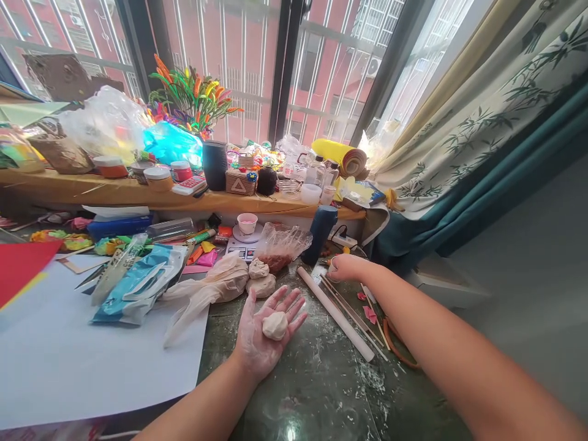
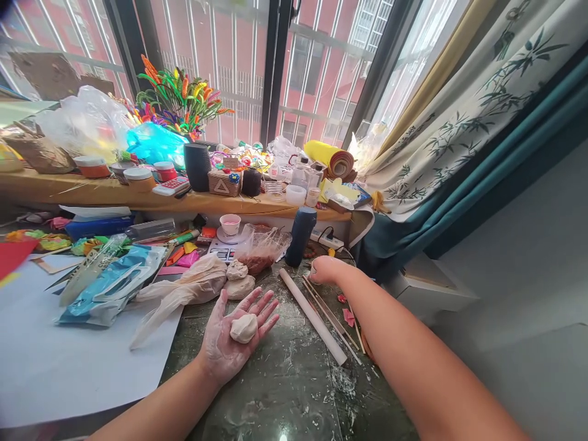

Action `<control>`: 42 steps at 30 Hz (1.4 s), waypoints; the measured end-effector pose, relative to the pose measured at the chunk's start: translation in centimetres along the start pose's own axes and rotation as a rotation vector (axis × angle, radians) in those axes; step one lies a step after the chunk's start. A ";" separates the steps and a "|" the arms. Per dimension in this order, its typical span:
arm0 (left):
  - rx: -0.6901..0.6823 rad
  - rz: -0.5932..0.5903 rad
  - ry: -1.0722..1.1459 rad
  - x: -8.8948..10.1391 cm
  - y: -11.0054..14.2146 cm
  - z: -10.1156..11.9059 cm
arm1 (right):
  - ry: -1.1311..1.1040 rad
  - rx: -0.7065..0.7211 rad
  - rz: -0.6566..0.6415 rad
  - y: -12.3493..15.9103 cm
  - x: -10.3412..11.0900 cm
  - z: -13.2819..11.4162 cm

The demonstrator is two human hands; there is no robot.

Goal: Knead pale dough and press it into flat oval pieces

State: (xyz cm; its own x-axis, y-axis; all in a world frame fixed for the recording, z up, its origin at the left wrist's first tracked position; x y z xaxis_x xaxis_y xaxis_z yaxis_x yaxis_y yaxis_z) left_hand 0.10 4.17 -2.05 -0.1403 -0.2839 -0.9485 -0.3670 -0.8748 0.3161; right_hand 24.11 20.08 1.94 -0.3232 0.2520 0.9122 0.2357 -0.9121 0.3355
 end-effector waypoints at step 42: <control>0.105 -0.103 -0.061 1.7 -0.6 -0.2 | -0.745 0.649 0.810 15.5 -3.8 -19.9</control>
State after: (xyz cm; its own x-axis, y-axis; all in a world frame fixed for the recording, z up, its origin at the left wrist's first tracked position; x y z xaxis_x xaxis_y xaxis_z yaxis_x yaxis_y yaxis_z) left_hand 0.26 4.14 -3.85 -0.1513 -0.1677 -0.9742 -0.4757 -0.8515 0.2204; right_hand 10.74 -1.44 -1.01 0.6623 0.0125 0.7492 0.5940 -0.6181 -0.5148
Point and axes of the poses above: each hand's wrist, its own y-axis away from the middle knuckle, its own x-axis out of the back of the hand, z = x × y, the point moved 3 cm from there along -y, towards the middle knuckle, and after that the axes turned 9 degrees about y, right-handed, at the moved point
